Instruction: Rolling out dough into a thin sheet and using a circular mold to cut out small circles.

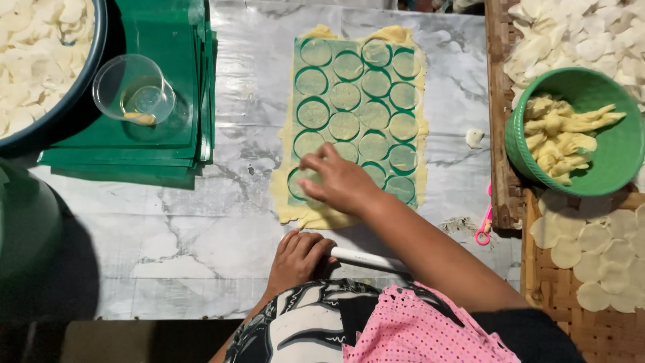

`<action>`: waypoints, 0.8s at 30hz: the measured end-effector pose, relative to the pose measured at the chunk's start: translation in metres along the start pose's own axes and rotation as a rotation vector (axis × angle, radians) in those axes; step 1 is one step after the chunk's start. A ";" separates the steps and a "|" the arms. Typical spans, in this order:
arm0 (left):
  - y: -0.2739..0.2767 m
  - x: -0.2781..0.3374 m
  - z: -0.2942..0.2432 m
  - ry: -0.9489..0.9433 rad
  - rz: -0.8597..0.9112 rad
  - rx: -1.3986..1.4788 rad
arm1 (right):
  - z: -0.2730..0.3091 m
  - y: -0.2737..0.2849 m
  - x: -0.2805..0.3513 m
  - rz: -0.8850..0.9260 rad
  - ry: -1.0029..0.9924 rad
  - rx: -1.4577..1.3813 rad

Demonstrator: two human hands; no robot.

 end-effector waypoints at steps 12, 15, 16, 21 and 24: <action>0.007 -0.004 -0.003 0.022 0.012 0.037 | -0.203 0.065 0.106 -0.566 -0.639 0.311; 0.014 -0.009 -0.007 0.039 0.035 0.049 | -0.199 0.069 0.117 -0.621 -0.583 0.298; 0.013 -0.008 -0.007 0.036 0.038 0.049 | -0.189 0.070 0.120 -0.623 -0.587 0.296; 0.013 -0.006 -0.006 0.005 -0.001 0.010 | -0.175 0.040 0.111 -0.713 -0.269 0.057; 0.014 -0.006 -0.008 0.015 -0.002 -0.004 | -0.182 0.012 0.089 -0.646 -0.354 0.018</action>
Point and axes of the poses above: each hand's wrist, its own x-axis away from the middle knuckle, its own y-axis out of the back of the hand, z = x × y, the point moved 4 cm from there along -x, towards the middle knuckle, and after that the axes turned 13 degrees about -y, right-handed, at the moved point
